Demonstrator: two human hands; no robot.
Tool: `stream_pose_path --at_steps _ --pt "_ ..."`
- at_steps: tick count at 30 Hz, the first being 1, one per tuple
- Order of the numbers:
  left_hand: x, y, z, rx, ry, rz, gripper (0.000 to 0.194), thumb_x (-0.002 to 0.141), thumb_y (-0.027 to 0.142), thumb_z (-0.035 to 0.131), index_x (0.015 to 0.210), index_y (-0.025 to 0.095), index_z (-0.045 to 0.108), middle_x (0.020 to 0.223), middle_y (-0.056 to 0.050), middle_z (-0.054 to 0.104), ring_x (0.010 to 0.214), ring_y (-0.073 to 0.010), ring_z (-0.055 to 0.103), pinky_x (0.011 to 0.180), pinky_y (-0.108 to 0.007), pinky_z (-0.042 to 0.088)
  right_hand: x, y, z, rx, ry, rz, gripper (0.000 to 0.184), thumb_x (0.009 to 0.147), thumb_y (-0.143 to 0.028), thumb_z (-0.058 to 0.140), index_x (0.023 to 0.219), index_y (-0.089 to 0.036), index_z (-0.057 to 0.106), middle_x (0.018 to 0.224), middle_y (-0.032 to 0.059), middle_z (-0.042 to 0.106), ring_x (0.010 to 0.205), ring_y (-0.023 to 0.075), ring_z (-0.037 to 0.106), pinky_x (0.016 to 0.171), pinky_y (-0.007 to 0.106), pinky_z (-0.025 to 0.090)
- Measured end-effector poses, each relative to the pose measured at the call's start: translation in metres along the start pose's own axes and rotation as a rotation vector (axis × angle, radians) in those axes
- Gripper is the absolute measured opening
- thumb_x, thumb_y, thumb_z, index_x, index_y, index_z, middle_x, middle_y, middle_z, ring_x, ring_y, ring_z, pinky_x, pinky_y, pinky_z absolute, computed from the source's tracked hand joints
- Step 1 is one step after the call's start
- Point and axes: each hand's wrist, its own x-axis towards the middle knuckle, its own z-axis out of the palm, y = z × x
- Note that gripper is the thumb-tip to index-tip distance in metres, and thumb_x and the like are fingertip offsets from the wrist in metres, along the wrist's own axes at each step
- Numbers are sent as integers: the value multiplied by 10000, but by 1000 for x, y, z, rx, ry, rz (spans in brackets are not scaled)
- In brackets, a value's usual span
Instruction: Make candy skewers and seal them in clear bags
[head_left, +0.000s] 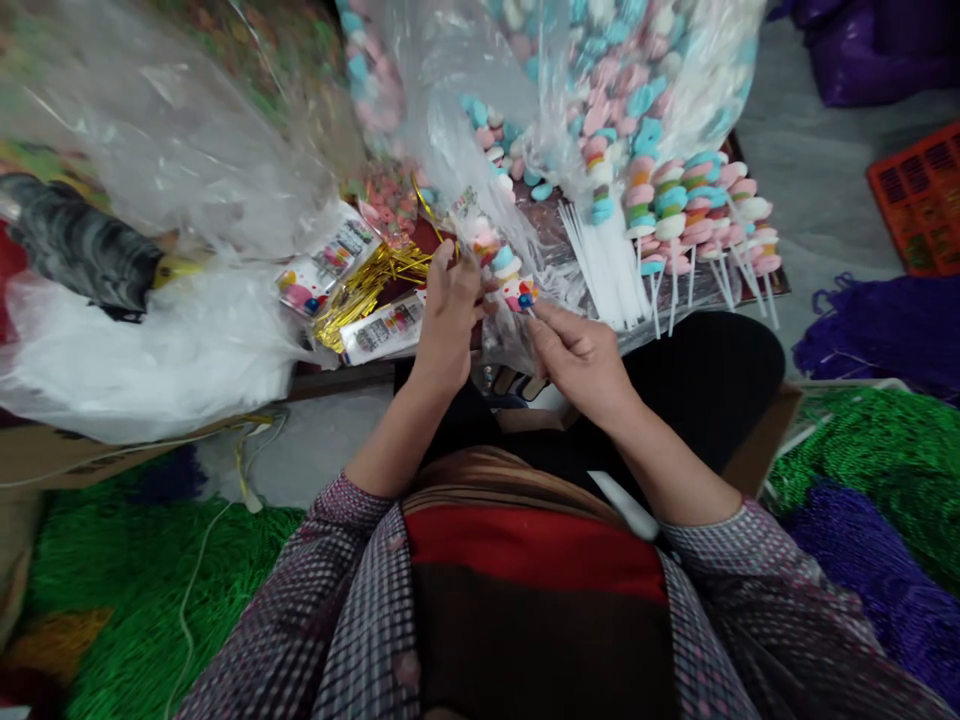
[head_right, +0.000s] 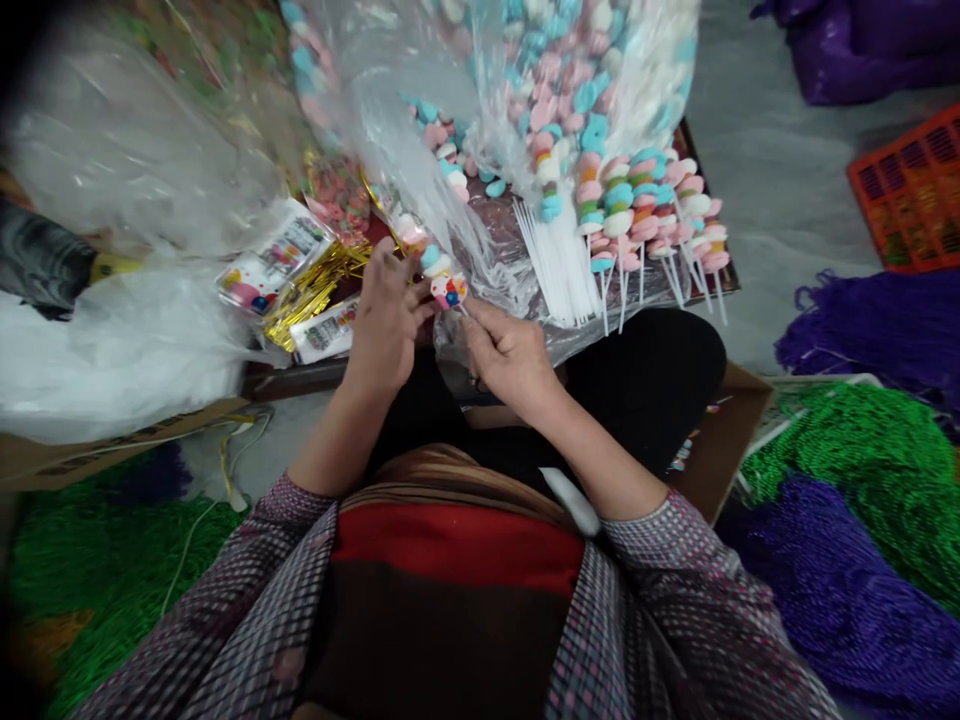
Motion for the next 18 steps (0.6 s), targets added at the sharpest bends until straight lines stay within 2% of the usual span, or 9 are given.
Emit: stream_pose_path --at_steps 2,4,7,11,18 --pt "-12 2 -4 176 41 205 386 956 585 602 1216 313 513 1095 -50 631 952 -176 677 834 -359 562 3 4 -3 -211 76 -130 411 987 -363 520 1272 -176 750 869 73 803 711 199 722 685 325 572" --pt "-20 5 -6 372 40 424 331 936 518 672 1124 282 535 1022 -27 627 927 -167 650 827 -342 541 4 8 -4 -411 105 -200 416 982 -342 497 1260 -176 758 1031 115 818 849 242 763 740 346 585" --pt "-23 7 -4 590 1 621 254 957 470 659 1001 242 555 910 -15 649 876 -164 634 785 -321 516 5 11 -3 -644 101 -205 452 978 -328 470 1302 -163 738 926 127 822 759 248 761 671 337 570" --pt "-17 5 -2 695 -5 678 135 997 344 612 948 228 565 845 -15 669 822 -159 623 746 -307 485 4 10 -1 -767 108 -189 470 1005 -332 426 1325 -162 726 852 124 816 675 237 741 631 328 553" --pt "-17 2 -2 693 -10 673 69 982 204 572 919 230 573 802 -5 660 778 -157 603 746 -312 446 4 9 1 -654 125 -218 478 1048 -381 375 1338 -161 685 1086 131 811 800 226 765 720 337 586"
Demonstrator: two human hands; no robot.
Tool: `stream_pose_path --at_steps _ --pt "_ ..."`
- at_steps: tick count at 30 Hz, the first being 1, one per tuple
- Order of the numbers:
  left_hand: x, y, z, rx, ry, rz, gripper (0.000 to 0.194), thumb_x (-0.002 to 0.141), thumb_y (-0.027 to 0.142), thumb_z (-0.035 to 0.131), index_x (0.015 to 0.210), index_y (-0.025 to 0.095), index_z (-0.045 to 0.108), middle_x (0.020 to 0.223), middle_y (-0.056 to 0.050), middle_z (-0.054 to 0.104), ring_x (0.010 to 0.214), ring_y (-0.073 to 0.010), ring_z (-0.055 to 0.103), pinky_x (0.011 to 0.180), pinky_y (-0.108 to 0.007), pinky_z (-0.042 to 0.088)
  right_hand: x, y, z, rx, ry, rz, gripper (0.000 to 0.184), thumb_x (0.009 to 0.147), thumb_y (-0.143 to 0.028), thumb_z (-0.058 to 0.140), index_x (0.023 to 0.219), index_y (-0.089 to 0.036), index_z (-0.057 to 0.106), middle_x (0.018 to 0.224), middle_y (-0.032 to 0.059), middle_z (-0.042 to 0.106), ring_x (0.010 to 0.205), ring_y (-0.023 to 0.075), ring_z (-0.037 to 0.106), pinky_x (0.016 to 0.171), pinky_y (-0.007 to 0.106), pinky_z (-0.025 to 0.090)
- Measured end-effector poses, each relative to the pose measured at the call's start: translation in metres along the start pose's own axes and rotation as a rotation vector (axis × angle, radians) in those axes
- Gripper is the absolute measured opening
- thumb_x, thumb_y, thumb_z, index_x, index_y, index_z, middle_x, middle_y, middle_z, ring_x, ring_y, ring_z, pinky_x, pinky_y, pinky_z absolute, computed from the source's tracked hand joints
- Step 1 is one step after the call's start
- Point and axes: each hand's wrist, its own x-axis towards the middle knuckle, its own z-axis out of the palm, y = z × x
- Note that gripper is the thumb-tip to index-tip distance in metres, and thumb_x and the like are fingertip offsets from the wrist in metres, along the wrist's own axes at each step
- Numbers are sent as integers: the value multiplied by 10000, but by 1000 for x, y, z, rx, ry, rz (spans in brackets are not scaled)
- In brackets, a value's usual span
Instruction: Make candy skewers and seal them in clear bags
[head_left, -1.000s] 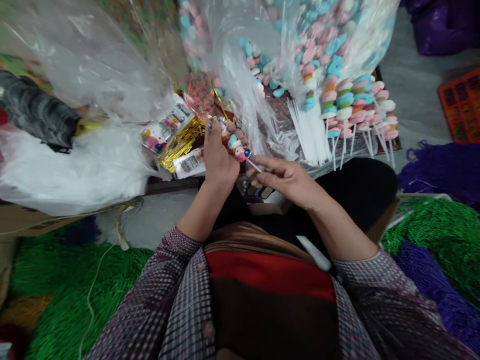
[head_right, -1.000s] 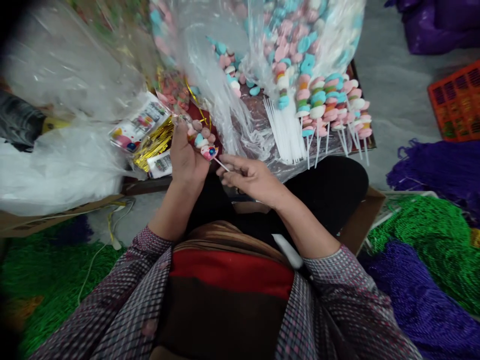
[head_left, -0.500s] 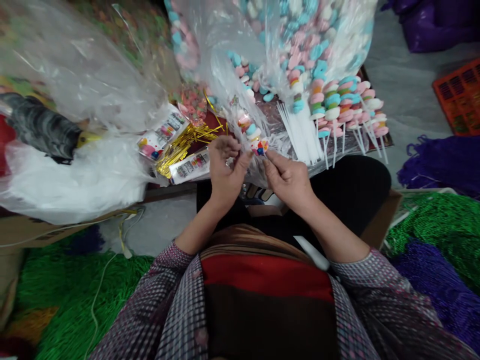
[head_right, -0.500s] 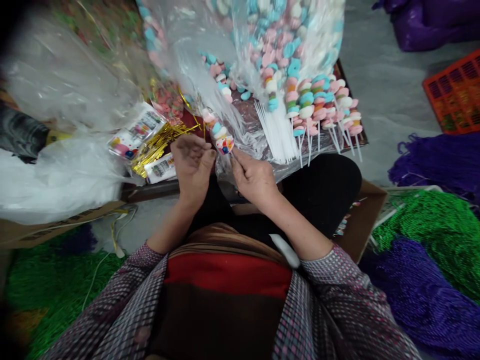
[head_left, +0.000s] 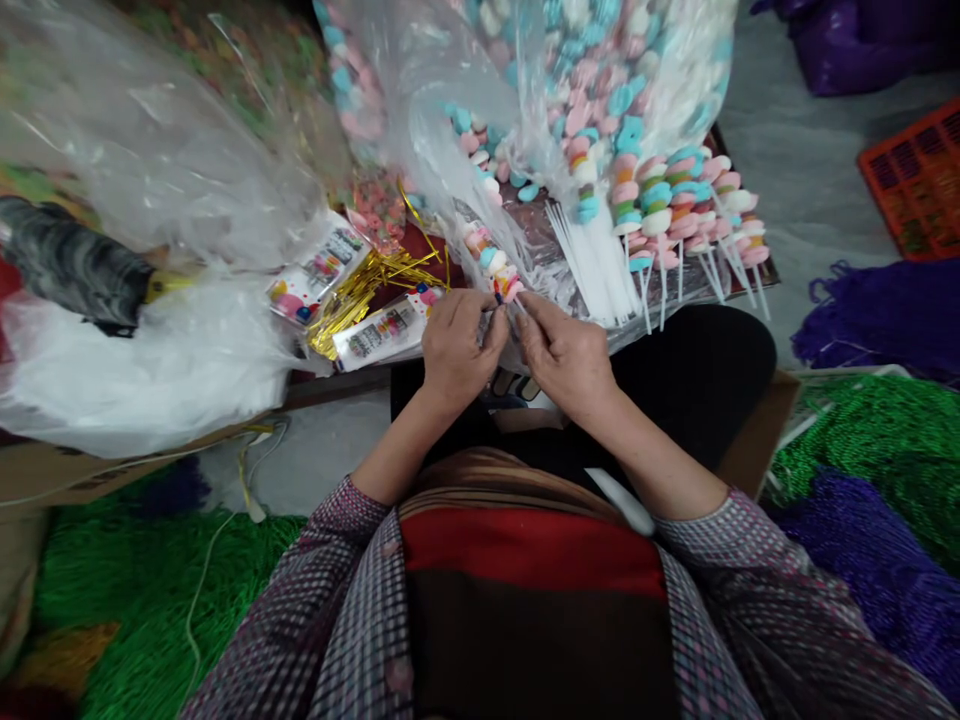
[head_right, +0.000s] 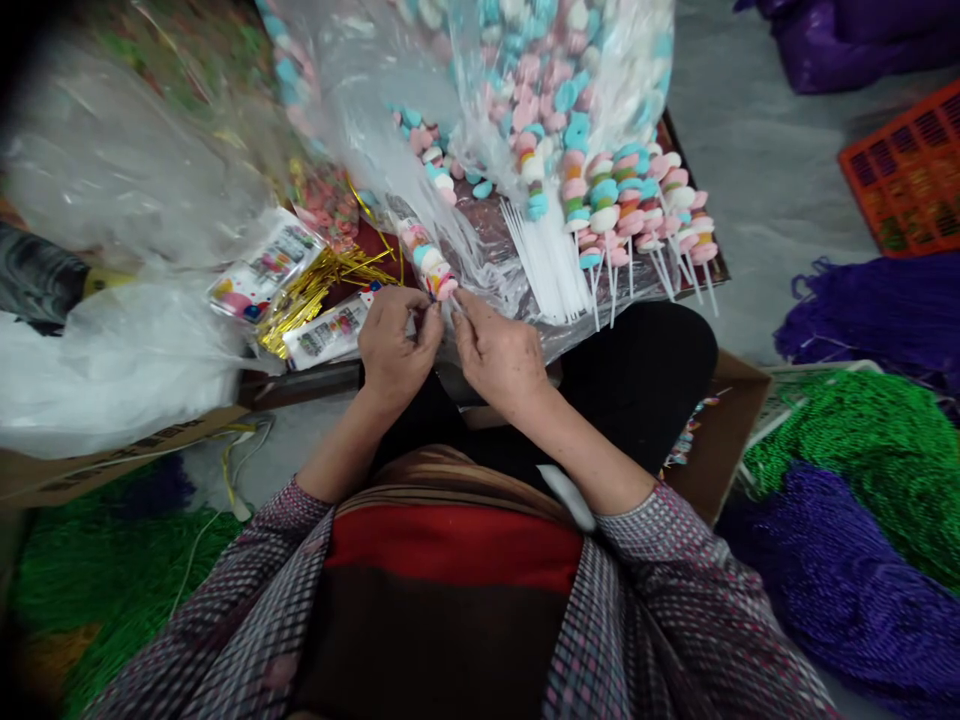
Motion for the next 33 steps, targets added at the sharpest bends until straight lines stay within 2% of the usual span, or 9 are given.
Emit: stream_pose_path --at_steps 7,12,15,20,24,27,30,33 --pt "-1 0 0 -56 -20 -83 72 980 235 554 908 239 551 787 8 627 722 -142 582 686 -292 435 -4 -3 2 92 89 -16 373 1057 -373 393 1296 -200 621 1133 97 782 781 172 734 708 288 552" --pt "-1 0 -1 -135 -47 -164 106 990 281 546 891 246 538 776 8 606 700 -145 562 671 -303 429 -8 -9 0 196 63 62 353 1041 -337 441 1332 -222 604 995 66 794 715 175 709 709 305 551" --pt "-2 -1 -2 -131 -93 -183 137 1008 299 513 881 249 526 771 5 598 703 -147 559 668 -307 431 -10 -8 1 225 48 55 367 1034 -319 436 1330 -218 627 1020 70 800 732 179 715 737 313 561" --pt "-1 -4 -6 -122 -216 -166 152 1012 280 490 865 248 513 785 -2 618 722 -151 566 678 -309 435 -14 1 8 168 14 4 425 1011 -280 438 1343 -207 692 1051 96 809 848 212 752 771 315 568" --pt "-1 -6 -9 -104 -284 -96 138 1003 243 481 869 243 516 784 -3 625 705 -148 569 658 -306 414 -14 9 12 103 -27 -36 465 980 -237 433 1352 -200 710 933 91 813 795 214 742 742 321 572" --pt "-3 -6 -8 -79 -289 -24 144 998 238 476 857 239 507 757 1 600 693 -148 566 646 -308 392 -13 12 14 101 -63 -19 476 957 -220 452 1355 -200 712 900 93 812 754 212 732 739 339 582" --pt "-6 -4 -7 -69 -298 -1 149 997 248 467 854 237 508 748 -1 590 685 -154 558 641 -314 380 -11 11 16 173 -100 31 466 956 -231 477 1359 -210 709 959 102 818 807 225 745 779 364 599" --pt "-8 -1 -7 -117 -303 -19 139 984 241 481 846 238 504 742 4 595 674 -148 558 642 -307 394 -8 5 18 290 -109 84 449 964 -243 475 1342 -201 714 1078 117 811 945 247 759 850 394 610"
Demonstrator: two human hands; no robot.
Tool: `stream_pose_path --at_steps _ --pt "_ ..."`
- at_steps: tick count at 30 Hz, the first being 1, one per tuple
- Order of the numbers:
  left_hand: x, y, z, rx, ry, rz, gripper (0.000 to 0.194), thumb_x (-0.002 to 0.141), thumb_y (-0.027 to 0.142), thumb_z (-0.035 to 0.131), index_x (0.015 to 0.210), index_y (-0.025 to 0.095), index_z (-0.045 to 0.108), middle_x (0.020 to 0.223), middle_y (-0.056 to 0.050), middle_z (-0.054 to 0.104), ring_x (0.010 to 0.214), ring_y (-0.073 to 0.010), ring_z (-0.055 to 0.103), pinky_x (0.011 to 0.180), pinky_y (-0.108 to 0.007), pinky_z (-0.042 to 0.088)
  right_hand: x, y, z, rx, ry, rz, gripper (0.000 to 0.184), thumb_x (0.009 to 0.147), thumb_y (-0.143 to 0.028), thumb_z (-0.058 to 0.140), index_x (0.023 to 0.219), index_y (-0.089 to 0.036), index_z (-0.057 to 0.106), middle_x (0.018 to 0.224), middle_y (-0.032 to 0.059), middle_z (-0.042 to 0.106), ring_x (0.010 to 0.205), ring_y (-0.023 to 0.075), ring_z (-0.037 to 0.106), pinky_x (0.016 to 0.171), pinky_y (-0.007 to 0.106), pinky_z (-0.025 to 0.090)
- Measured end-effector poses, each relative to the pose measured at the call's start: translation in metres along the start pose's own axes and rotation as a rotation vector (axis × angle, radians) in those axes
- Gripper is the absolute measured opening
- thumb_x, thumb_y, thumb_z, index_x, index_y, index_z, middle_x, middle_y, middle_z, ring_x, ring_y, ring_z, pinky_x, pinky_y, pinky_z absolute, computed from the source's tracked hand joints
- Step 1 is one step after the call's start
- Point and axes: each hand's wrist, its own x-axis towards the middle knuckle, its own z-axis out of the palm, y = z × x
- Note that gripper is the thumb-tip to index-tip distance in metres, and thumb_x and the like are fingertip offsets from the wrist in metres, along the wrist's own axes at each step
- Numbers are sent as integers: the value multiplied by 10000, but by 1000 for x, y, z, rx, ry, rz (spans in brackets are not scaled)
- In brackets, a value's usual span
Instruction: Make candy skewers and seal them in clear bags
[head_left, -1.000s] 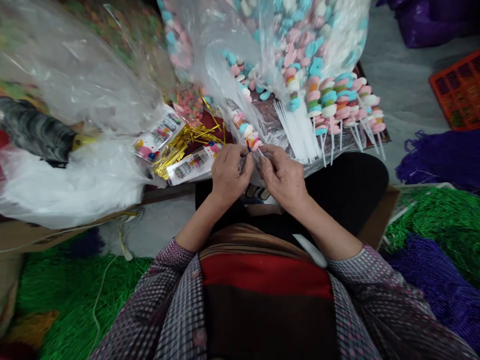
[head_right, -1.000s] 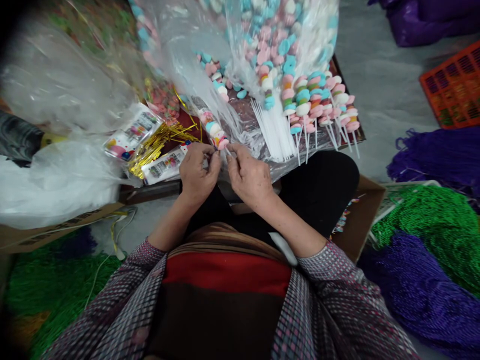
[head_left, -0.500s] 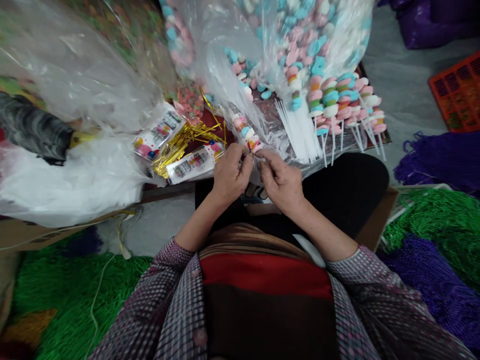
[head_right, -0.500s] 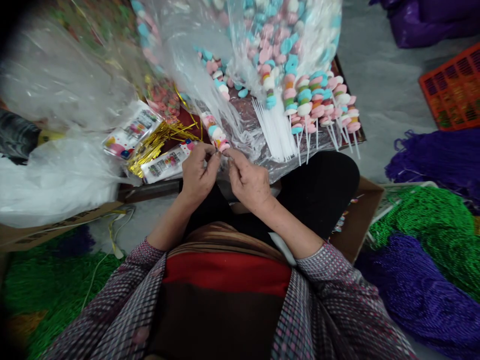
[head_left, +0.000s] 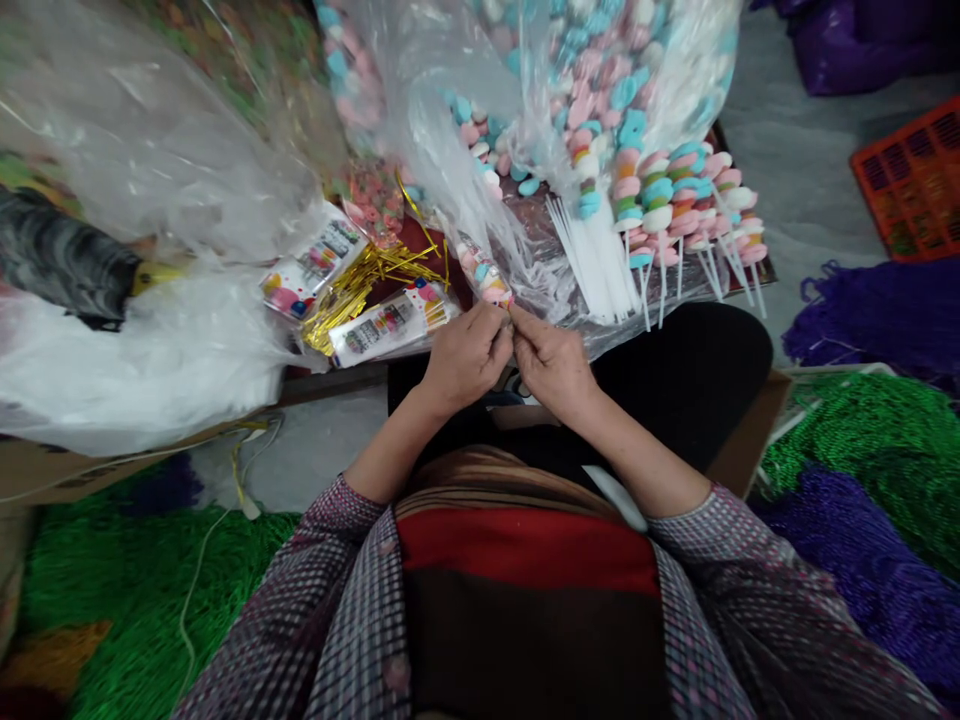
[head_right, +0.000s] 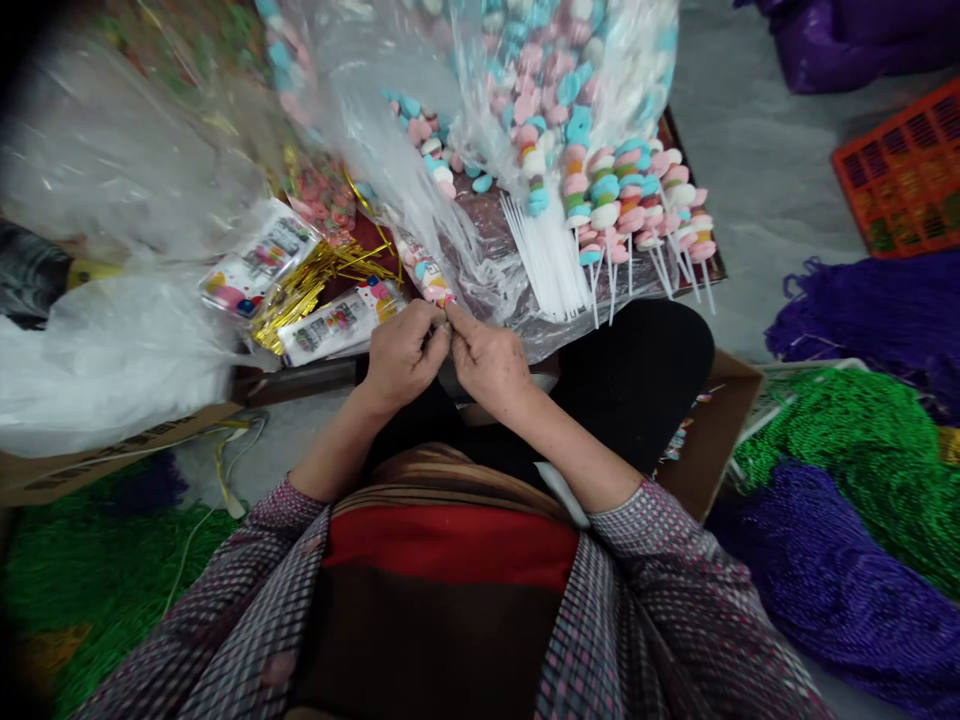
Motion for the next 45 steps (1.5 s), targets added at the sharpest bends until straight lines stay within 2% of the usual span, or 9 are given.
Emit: stream_pose_path --at_steps 5,8,11,19,25,32,36,40,45 --pt "1 -1 -4 -184 124 -218 99 954 228 535 861 246 508 696 44 579 609 -116 539 607 -272 405 -3 -13 -8 232 -41 66 427 993 -295 494 1380 -248 671 954 49 800 776 186 730 791 365 623" --pt "0 -6 -2 -292 124 -381 87 953 255 536 871 245 510 690 54 574 605 -110 561 611 -263 422 -7 -15 -17 278 3 115 405 1017 -366 499 1370 -252 659 800 14 753 566 143 625 666 326 588" --pt "-1 -10 5 -379 99 -446 110 953 274 531 854 244 495 682 61 569 584 -101 552 609 -257 431 -7 -12 -20 228 30 113 370 1007 -370 513 1293 -216 691 756 10 734 582 145 632 657 308 563" --pt "-1 -7 11 -209 78 -317 140 913 273 552 790 238 494 645 52 551 570 -107 510 586 -255 402 -2 -1 -9 -7 -84 17 446 970 -252 461 1332 -169 707 750 52 759 674 198 700 728 337 575" --pt "0 0 6 -158 65 -187 154 927 282 548 788 237 500 681 29 593 612 -116 533 603 -264 427 2 -5 -2 72 2 -14 409 1003 -323 451 1308 -233 709 1061 85 796 963 248 750 855 402 608" --pt "8 1 -10 -793 128 -426 354 960 629 548 998 277 561 904 -16 705 762 -145 677 667 -302 541 1 -21 -35 302 72 7 361 1039 -511 467 1256 -273 631 806 19 720 622 166 656 670 339 585" --pt "22 -10 -18 -1060 131 -604 661 891 869 316 1153 329 593 1177 -78 732 985 -232 735 725 -403 595 0 -15 -41 281 2 -43 331 1014 -520 531 1190 -255 624 807 17 737 654 165 670 684 330 569" --pt "38 -15 -26 -987 236 -660 561 993 726 318 1097 289 654 1097 -78 747 1160 -244 705 932 -450 607 -1 -7 -39 229 -8 -27 303 993 -482 585 1134 -227 667 832 31 752 718 169 690 708 322 559" --pt "51 -8 -25 -1064 304 -760 409 1024 567 442 958 241 681 880 -47 719 1009 -204 735 985 -425 603 0 -13 -45 118 62 -154 222 1017 -365 565 1111 -233 717 942 51 771 815 178 717 769 331 580"
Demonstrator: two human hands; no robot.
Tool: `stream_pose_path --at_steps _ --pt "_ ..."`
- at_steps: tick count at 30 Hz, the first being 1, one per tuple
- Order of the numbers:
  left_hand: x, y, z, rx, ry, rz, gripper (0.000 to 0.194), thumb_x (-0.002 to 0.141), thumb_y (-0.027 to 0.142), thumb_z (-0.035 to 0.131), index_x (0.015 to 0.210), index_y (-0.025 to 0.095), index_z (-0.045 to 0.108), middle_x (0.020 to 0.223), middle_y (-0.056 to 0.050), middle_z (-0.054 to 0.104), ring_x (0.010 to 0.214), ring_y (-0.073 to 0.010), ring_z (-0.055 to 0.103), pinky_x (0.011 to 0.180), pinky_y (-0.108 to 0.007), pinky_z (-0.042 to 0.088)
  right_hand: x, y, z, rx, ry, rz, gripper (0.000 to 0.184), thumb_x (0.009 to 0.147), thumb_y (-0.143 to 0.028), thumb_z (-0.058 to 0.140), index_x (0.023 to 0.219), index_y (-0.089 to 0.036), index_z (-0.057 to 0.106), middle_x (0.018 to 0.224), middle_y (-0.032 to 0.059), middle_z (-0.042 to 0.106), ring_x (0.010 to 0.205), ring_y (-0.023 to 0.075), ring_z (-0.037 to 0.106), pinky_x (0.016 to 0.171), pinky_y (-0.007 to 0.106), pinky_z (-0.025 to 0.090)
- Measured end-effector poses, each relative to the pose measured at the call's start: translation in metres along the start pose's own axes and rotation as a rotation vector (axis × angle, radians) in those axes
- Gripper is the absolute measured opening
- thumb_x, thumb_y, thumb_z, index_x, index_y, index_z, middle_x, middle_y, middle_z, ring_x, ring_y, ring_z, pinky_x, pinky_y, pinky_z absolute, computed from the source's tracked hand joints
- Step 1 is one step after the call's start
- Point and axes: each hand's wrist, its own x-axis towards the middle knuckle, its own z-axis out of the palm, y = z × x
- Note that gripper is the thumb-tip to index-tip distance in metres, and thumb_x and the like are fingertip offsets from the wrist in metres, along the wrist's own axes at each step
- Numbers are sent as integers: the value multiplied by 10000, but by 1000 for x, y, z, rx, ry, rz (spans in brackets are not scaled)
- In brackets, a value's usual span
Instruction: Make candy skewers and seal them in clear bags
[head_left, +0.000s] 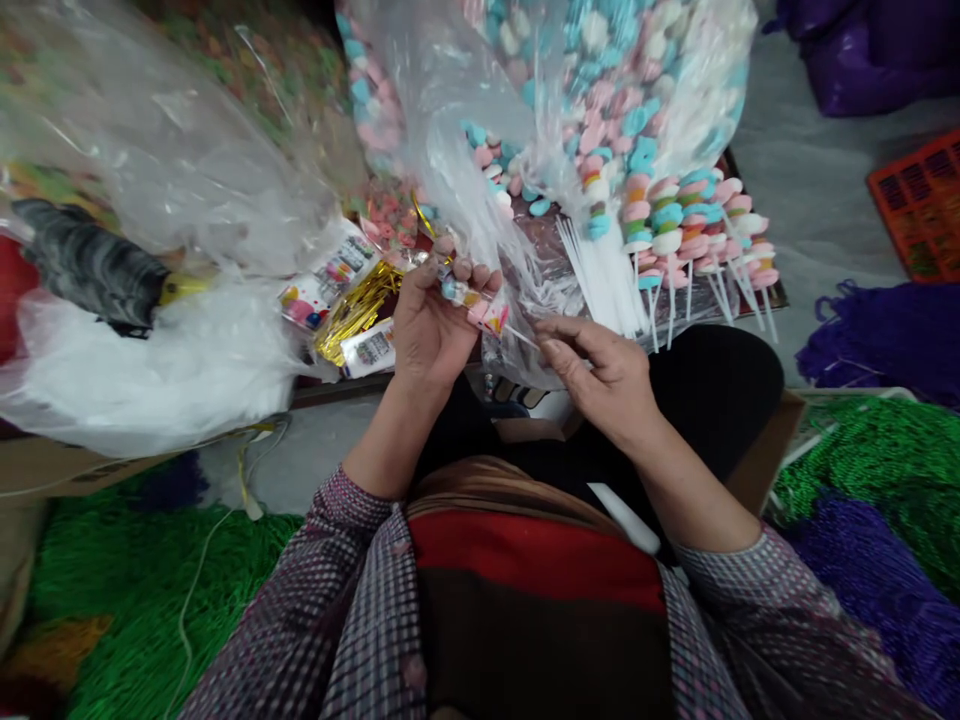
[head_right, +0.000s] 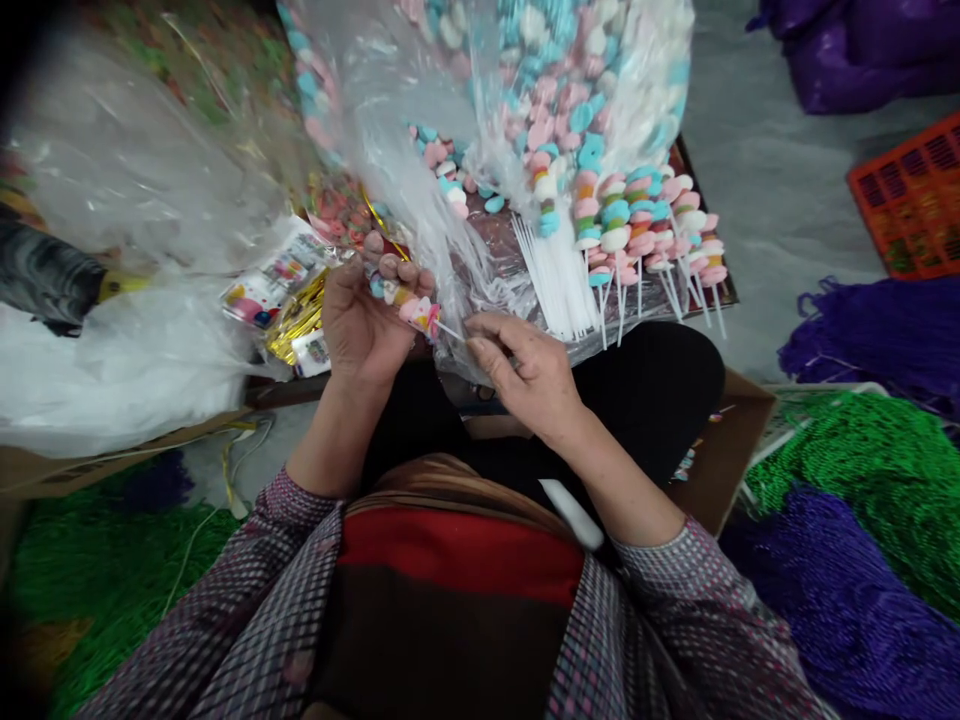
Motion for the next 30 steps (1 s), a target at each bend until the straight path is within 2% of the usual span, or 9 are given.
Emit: stream_pose_path --at_steps 2,4,7,11,16,20,25,28,30 --pt "-3 3 9 -109 32 -67 320 1019 487 496 942 235 678 809 -19 688 938 -180 735 982 -398 599 5 -1 2 -112 82 -137 218 1005 -309 580 1167 -228 701 1037 74 770 891 194 721 818 353 592" --pt "-7 6 18 -243 75 -138 262 1032 367 468 932 229 667 742 8 645 846 -147 720 972 -369 595 10 1 8 -199 110 -247 232 999 -259 571 1198 -220 684 1103 94 756 980 213 717 868 376 597" --pt "-12 7 24 -326 76 -179 253 1034 265 423 921 229 647 700 18 607 801 -139 705 946 -354 594 15 5 18 -275 110 -325 268 997 -217 542 1239 -220 657 1152 108 731 1088 237 693 918 401 594" --pt "-12 -4 21 -225 36 -155 219 1034 318 472 928 238 647 761 -4 625 956 -188 729 947 -395 600 15 9 27 -370 142 -409 258 998 -222 547 1232 -219 656 1125 101 722 1050 233 686 899 392 585" --pt "-11 -20 13 -61 43 -60 278 1038 436 485 947 237 656 835 -27 654 952 -200 727 842 -386 627 15 13 29 -473 189 -436 226 996 -197 542 1158 -230 696 984 70 732 890 200 673 825 357 560" --pt "-13 -25 9 -11 22 -11 311 1035 484 485 941 232 642 899 -46 658 984 -205 720 831 -388 626 18 18 33 -525 235 -415 238 983 -180 513 1116 -202 710 952 75 747 895 197 686 824 343 560" --pt "-16 -19 10 -79 54 -47 271 1041 445 484 926 225 595 935 -51 643 1008 -199 705 838 -375 613 20 21 33 -488 209 -327 339 943 -115 445 1112 -198 727 931 71 764 905 199 715 852 355 578" --pt "-16 -12 12 -138 102 -40 234 1016 442 535 915 234 574 916 -41 636 987 -190 698 842 -360 602 19 18 28 -353 175 -226 331 956 -138 460 1089 -221 751 915 54 777 881 188 733 844 346 595" --pt "-14 -4 13 -174 128 -25 221 988 450 582 906 245 569 888 -29 630 959 -188 693 848 -352 590 17 13 22 -174 166 -89 305 977 -187 480 1082 -230 763 955 44 791 894 180 745 851 346 606"
